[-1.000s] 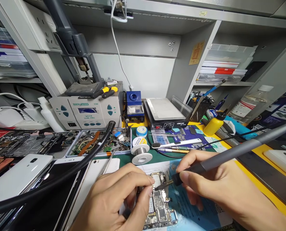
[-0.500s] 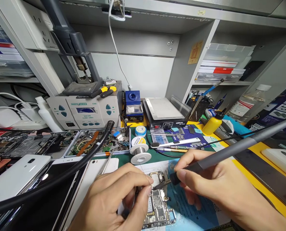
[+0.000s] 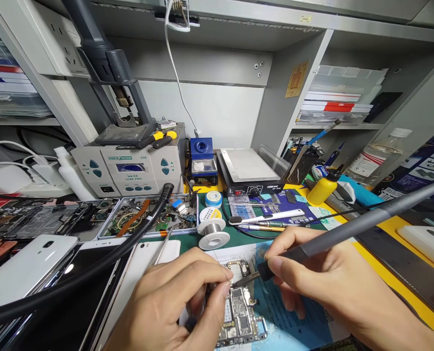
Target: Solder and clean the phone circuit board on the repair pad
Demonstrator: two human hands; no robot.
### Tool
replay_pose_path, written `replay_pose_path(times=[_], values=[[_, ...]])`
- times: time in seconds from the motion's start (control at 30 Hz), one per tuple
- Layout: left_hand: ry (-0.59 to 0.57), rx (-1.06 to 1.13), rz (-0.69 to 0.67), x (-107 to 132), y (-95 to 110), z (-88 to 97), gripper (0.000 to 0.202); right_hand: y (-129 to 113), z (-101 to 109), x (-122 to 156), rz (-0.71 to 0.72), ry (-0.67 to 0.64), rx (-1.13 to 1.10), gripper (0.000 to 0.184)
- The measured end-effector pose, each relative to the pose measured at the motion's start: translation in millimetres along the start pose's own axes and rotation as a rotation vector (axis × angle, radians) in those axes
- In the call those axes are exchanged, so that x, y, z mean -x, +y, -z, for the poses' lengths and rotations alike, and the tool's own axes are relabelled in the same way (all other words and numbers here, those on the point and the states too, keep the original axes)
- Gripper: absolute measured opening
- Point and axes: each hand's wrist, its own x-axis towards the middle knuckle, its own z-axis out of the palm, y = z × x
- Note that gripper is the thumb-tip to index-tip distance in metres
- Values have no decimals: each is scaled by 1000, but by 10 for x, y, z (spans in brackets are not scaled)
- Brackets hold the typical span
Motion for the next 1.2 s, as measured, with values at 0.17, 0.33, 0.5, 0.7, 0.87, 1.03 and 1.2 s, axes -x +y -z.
replay_pose_path(times=[0.17,0.33,0.5,0.7,0.87,1.03,1.2], values=[[-15,-11,-7,-6,-8,15,18,17,10,-5,4,-8,4,14],[-4,-14,-2,-1,1,-5,19,24,11,-4,5,-13,-5,12],[-7,-16,0,15,10,2,20,28,10,-5,6,-11,-10,12],[-11,-4,3,15,2,9,19,38,13,-9,7,-15,-9,12],[-9,2,7,-3,9,-12,19,43,17,-3,10,-14,4,11],[-41,9,10,-21,-5,1,19,56,26,-16,23,-26,-3,9],[-42,2,-4,2,-19,24,17,55,38,-14,19,-37,13,9]])
